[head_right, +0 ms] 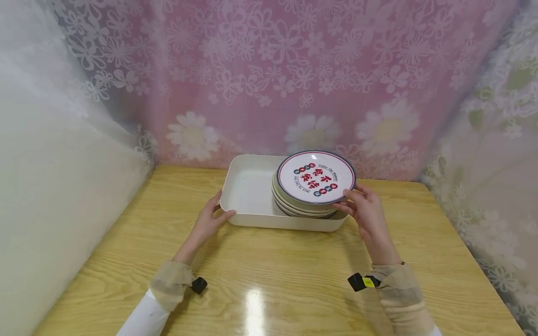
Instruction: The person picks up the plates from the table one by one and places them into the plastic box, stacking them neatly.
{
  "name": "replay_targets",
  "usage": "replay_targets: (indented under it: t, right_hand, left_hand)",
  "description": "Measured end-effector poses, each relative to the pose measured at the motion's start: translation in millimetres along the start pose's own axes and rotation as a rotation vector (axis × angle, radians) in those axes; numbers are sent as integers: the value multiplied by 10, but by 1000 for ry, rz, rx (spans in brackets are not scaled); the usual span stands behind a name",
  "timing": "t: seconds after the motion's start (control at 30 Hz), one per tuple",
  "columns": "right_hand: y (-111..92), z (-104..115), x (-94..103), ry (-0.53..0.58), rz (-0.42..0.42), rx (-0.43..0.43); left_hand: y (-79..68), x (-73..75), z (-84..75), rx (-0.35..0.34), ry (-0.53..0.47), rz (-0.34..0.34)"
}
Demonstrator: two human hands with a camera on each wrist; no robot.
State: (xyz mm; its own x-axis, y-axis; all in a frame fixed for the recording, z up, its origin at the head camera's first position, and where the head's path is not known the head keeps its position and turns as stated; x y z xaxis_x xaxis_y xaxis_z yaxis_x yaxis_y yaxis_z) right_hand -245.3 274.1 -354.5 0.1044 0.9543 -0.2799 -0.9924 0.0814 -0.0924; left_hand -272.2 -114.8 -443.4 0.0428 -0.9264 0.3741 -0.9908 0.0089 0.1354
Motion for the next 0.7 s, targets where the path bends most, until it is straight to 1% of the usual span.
replay_targets:
  t: [0.4,0.57,0.7]
  right_hand:
    - [55,-54,31,-30,2,0]
    - [59,-71,38,-46,10,7]
    - [67,-71,37,-91,12,33]
  left_hand:
    - [10,-13,13,-16,-26,-8]
    - [-6,-16,18,-20,-21,-9]
    - [-11,-20,18,-36,-9,-12]
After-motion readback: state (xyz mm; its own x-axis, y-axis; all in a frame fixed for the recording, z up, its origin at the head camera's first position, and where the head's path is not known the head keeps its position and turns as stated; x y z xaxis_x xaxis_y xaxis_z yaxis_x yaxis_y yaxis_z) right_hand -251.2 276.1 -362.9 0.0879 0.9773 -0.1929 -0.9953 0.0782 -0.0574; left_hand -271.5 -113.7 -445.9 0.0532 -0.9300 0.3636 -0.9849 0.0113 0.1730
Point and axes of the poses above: each hand's wrist, its own y-axis towards the middle knuckle, its own x-axis out of the back of the hand, z = x × y, the point moved 5 cm from there along y, towards the middle knuckle, and after that the axes turned 5 degrees about -z, right-handed, at the moved point
